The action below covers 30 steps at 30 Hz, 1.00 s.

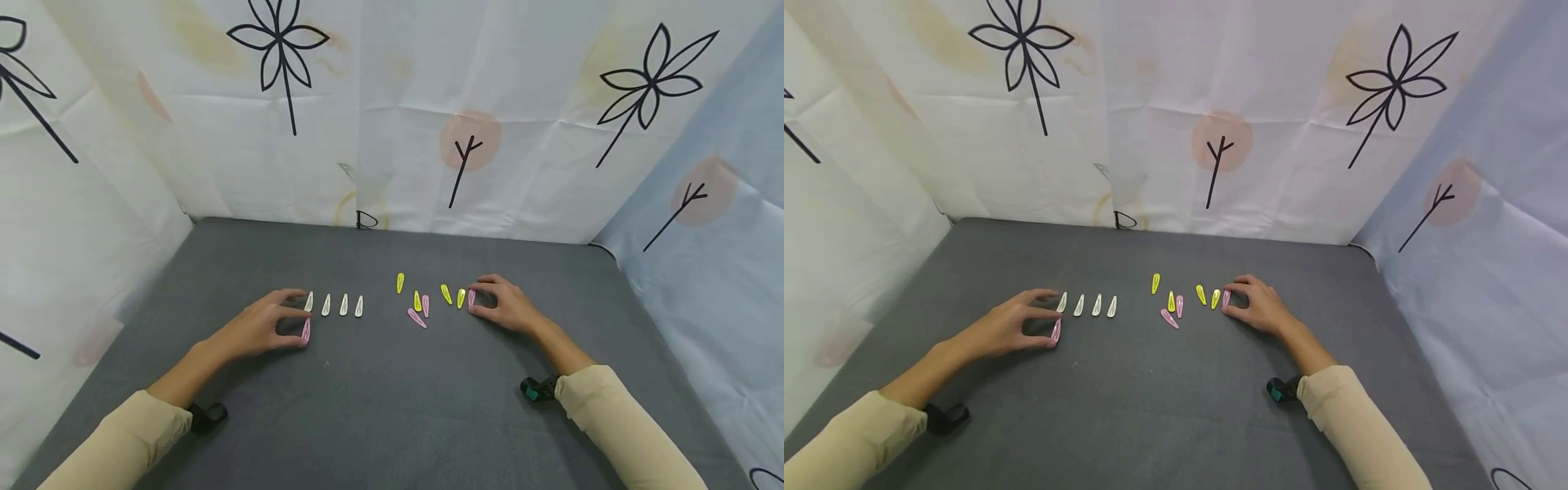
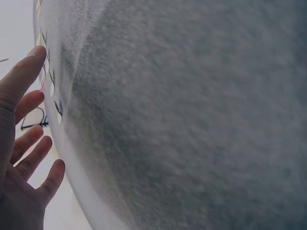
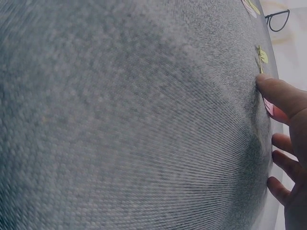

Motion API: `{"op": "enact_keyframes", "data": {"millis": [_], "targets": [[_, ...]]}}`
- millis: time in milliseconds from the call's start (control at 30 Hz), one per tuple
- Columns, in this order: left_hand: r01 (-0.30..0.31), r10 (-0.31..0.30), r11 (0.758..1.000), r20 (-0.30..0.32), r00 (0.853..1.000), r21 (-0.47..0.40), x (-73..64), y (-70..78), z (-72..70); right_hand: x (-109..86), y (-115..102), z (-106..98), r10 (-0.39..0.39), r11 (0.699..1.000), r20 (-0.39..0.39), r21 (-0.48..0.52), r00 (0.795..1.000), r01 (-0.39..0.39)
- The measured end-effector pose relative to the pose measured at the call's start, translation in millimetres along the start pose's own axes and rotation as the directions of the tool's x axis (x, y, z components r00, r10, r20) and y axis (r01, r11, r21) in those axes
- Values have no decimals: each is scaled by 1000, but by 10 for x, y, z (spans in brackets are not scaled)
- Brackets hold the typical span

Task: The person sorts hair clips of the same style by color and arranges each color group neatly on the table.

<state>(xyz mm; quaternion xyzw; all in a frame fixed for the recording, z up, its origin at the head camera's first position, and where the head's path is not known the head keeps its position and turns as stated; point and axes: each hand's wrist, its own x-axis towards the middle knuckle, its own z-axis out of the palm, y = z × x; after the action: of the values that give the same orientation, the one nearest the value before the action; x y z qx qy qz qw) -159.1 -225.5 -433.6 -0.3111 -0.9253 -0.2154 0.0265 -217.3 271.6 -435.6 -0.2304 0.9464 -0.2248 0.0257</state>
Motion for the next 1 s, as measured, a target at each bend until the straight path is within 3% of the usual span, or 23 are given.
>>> {"op": "enact_keyframes", "data": {"millis": [467,1000], "targets": [[-3,1,999,38,999,45,-100,-114,23,-4,-2,2,2,1000,3,11,1000,-2],[0,0,1000,27,1000,22,-117,-122,26,3,12,7,5,1000,-3,13,1000,-5]]}}
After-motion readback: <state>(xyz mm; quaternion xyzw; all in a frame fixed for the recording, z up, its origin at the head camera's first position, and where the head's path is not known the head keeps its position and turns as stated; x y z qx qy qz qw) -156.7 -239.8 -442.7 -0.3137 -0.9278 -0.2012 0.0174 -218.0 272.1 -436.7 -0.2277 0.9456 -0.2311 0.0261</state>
